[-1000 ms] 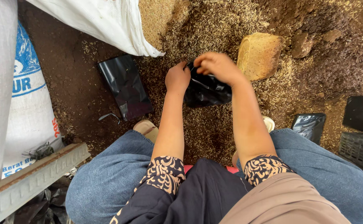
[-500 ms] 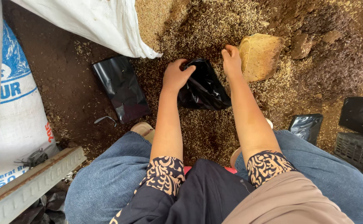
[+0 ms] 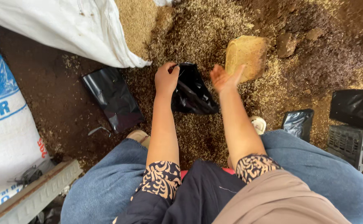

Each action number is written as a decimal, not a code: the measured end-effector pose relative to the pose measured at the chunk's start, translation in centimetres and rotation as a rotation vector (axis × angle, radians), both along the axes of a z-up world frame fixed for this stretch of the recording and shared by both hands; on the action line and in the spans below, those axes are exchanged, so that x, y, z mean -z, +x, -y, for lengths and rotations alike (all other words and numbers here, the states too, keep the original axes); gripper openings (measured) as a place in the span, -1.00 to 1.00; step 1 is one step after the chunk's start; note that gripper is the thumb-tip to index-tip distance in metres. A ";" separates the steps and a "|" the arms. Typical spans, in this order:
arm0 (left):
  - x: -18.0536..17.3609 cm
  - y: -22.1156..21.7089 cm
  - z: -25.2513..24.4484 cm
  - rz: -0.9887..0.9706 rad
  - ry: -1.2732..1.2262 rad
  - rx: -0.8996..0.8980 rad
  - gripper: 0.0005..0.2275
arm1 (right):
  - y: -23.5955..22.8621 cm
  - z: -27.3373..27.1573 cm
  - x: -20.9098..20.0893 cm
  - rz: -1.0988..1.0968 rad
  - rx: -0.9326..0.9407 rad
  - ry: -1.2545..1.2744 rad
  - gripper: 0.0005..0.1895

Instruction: The person scoops grain from a large pile on the floor using a scoop and fills black plastic bags. They repeatedly open bags, fill them with grain, and set them aside.

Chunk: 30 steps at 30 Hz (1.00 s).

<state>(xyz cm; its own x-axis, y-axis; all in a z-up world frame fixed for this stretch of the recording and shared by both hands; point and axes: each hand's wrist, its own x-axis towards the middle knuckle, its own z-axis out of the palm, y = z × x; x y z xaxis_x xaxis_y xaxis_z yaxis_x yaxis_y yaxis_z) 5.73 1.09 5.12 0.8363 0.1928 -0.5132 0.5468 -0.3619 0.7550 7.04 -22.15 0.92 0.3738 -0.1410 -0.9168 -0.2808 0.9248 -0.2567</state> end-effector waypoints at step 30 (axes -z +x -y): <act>-0.1 -1.3 -0.3 0.114 -0.091 -0.053 -0.67 | 7.6 9.5 1.2 -0.136 -0.821 -1.100 -0.07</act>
